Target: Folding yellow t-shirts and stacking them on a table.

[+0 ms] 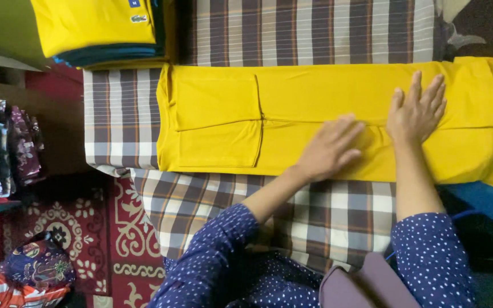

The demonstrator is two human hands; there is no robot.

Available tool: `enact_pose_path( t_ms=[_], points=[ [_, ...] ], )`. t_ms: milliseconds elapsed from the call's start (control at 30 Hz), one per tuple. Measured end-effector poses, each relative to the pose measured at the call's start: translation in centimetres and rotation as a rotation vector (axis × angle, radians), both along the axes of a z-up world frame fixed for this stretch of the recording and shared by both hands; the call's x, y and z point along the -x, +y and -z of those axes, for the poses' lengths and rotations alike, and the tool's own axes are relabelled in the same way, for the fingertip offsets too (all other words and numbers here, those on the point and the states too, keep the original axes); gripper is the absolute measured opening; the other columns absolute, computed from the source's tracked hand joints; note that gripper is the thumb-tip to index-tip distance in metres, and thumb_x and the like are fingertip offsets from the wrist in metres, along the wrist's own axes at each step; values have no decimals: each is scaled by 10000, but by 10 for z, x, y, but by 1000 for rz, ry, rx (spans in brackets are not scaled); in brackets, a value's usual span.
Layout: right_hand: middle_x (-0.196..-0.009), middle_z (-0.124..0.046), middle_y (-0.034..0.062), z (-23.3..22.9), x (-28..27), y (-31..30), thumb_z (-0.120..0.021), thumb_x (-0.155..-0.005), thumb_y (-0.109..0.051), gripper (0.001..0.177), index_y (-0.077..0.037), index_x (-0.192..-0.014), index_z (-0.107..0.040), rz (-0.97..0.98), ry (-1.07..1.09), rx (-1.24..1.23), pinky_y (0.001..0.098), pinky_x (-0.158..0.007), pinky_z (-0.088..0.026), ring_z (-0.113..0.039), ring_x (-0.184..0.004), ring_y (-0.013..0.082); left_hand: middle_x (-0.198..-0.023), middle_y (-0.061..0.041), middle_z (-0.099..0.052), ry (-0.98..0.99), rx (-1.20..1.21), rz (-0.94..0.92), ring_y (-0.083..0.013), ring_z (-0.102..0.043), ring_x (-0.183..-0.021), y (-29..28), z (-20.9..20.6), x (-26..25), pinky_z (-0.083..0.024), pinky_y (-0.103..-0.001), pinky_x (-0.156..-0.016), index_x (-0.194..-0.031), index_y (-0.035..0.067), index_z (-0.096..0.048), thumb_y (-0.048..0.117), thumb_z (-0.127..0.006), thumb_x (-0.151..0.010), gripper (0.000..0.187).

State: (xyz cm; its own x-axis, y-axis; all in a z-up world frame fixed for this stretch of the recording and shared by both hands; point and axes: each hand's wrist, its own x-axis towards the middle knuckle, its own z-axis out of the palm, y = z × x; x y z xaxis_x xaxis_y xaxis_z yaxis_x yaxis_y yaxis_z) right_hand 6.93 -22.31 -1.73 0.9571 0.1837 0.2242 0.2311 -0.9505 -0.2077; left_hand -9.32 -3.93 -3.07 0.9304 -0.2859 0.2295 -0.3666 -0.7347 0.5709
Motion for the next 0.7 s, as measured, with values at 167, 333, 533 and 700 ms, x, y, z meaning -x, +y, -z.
enact_pose_path(
  t_ms=[167, 333, 533, 700],
  points=[
    [-1563, -383, 336, 19, -4, -8, -684, -1122, -304, 534, -49, -1587, -627, -33, -161, 57, 629, -1075, -337, -419, -1398, 506, -1563, -174, -417, -121, -672, -836, -448, -334, -1472, 213, -4, 63, -399, -585, -1157, -1147, 104, -556, 159, -652, -1050, 147],
    [-1605, -301, 326, 9, -1, -3, -562, -1163, -333, 555, -31, -1628, -555, -23, -48, 21, 621, -1118, -258, -330, -1453, 494, -1709, -158, -161, 249, -326, -1089, -353, -97, -1584, 309, 16, 73, -73, -534, -1267, -1640, 83, -239, 574, -281, -1071, 753],
    [-1577, -352, 348, 16, -1, -7, -609, -1165, -325, 535, -36, -1615, -590, -48, -129, 54, 636, -1082, -323, -389, -1419, 512, -1710, -149, -170, 280, -393, -954, -347, -139, -1582, 348, 24, 30, -96, -520, -1271, -1649, 114, -189, 598, -311, -1061, 771],
    [-1579, -370, 346, 8, -3, -3, -620, -1144, -323, 538, -41, -1602, -606, -26, -137, 48, 622, -1087, -316, -409, -1410, 514, -1680, -288, -114, 246, -407, -1159, -444, -65, -1569, 263, -9, 9, -72, -614, -1249, -1643, 65, -184, 684, -301, -1036, 875]
  ],
)
